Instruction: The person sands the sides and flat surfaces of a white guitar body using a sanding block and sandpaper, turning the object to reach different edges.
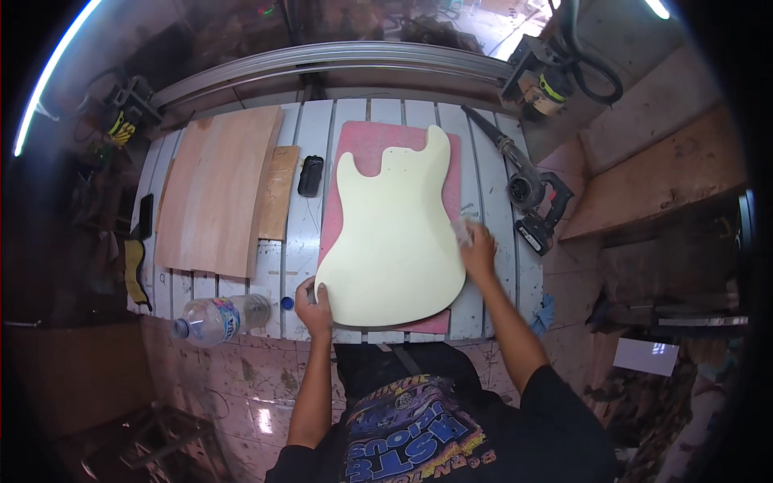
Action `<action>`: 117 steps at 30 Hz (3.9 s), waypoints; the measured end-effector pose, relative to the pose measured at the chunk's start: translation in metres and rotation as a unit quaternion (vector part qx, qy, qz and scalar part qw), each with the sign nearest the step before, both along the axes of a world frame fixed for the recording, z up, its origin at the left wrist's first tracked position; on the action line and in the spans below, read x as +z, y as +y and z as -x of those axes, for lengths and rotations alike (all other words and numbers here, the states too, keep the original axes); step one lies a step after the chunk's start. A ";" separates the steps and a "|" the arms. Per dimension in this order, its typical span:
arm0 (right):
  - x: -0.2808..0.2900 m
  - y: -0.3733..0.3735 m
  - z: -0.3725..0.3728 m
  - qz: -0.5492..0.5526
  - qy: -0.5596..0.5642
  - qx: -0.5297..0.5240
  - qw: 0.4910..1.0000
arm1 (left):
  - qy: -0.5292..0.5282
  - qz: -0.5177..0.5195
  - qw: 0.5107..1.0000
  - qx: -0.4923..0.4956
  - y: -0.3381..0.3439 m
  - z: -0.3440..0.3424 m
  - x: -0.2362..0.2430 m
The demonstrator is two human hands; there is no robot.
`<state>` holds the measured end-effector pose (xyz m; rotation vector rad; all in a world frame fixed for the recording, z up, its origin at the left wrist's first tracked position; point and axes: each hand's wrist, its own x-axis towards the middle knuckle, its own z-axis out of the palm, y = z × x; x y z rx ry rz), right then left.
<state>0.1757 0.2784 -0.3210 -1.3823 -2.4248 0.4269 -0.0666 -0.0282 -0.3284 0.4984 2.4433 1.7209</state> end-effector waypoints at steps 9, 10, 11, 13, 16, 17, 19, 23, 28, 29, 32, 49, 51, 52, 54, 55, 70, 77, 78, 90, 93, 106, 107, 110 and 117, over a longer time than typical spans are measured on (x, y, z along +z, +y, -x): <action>0.021 -0.035 -0.061 0.140 0.196 0.066 0.968 | 0.189 0.360 0.907 -0.111 0.071 0.015 0.048; 0.033 -0.042 -0.059 0.130 0.188 0.080 0.970 | 0.205 0.346 0.909 -0.110 0.078 0.015 0.047; 0.044 -0.045 -0.050 0.109 0.143 0.134 0.975 | 0.221 0.332 0.910 -0.112 0.086 0.015 0.047; 0.062 -0.038 -0.013 0.059 0.051 0.238 0.968 | 0.231 0.323 0.910 -0.123 0.105 0.016 0.050; 0.051 0.015 0.066 0.046 0.108 0.206 0.971 | 0.204 0.332 0.911 -0.135 0.127 0.020 0.056; 0.046 0.037 0.086 0.104 0.146 0.164 0.970 | 0.204 0.332 0.911 -0.137 0.132 0.019 0.056; 0.047 0.054 0.097 0.151 0.194 0.149 0.958 | 0.205 0.336 0.909 -0.137 0.134 0.020 0.054; 0.059 -0.006 0.044 0.068 0.077 0.212 0.972 | 0.205 0.336 0.911 -0.121 0.129 0.024 0.052; 0.060 -0.067 -0.039 0.088 0.061 0.206 0.973 | 0.196 0.353 0.907 -0.118 0.124 0.023 0.056; 0.060 -0.068 -0.040 0.085 0.063 0.195 0.975 | 0.201 0.353 0.907 -0.115 0.123 0.024 0.055; 0.045 -0.013 -0.002 0.142 0.116 0.101 0.978 | 0.190 0.357 0.904 -0.137 0.132 0.020 0.061; 0.047 -0.076 0.009 -0.045 0.038 0.131 0.990 | 0.202 0.314 0.919 -0.124 0.121 0.022 0.048; 0.056 -0.147 -0.008 0.016 0.067 0.236 0.969 | 0.193 0.320 0.921 -0.110 0.117 0.025 0.045; 0.054 -0.164 -0.019 0.086 0.060 0.280 0.954 | 0.190 0.320 0.922 -0.107 0.118 0.025 0.047; 0.051 -0.141 -0.007 0.032 0.056 0.298 0.952 | 0.187 0.319 0.923 -0.108 0.121 0.028 0.048; 0.040 -0.115 0.006 0.019 0.064 0.263 0.962 | 0.186 0.318 0.923 -0.113 0.122 0.025 0.050; 0.017 -0.045 0.083 -0.013 0.083 0.304 0.949 | 0.174 0.297 0.933 -0.104 0.126 0.024 0.044; 0.059 0.116 0.157 -0.116 0.115 0.181 0.970 | 0.184 0.290 0.932 -0.114 0.128 0.021 0.042; 0.064 0.127 0.169 -0.069 0.112 0.132 0.982 | 0.185 0.289 0.933 -0.113 0.128 0.021 0.040; 0.012 0.010 0.142 0.041 0.090 0.263 0.960 | 0.087 0.282 0.953 -0.070 0.138 0.032 0.055; 0.108 0.050 0.177 0.005 0.133 0.166 0.977 | 0.099 0.286 0.952 -0.050 0.128 0.035 0.053; 0.032 0.014 0.165 -0.090 0.050 0.293 0.951 | 0.008 0.273 0.961 -0.046 0.102 0.048 0.054; 0.044 0.041 0.178 -0.089 0.075 0.225 0.968 | 0.006 0.286 0.956 -0.068 0.093 0.052 0.049; 0.048 0.149 0.167 0.028 0.061 0.055 0.996 | 0.057 0.244 0.954 -0.163 0.108 0.043 0.061; 0.017 0.099 0.067 0.694 0.572 0.047 0.436 | 0.253 0.364 0.866 -0.229 0.074 -0.013 0.050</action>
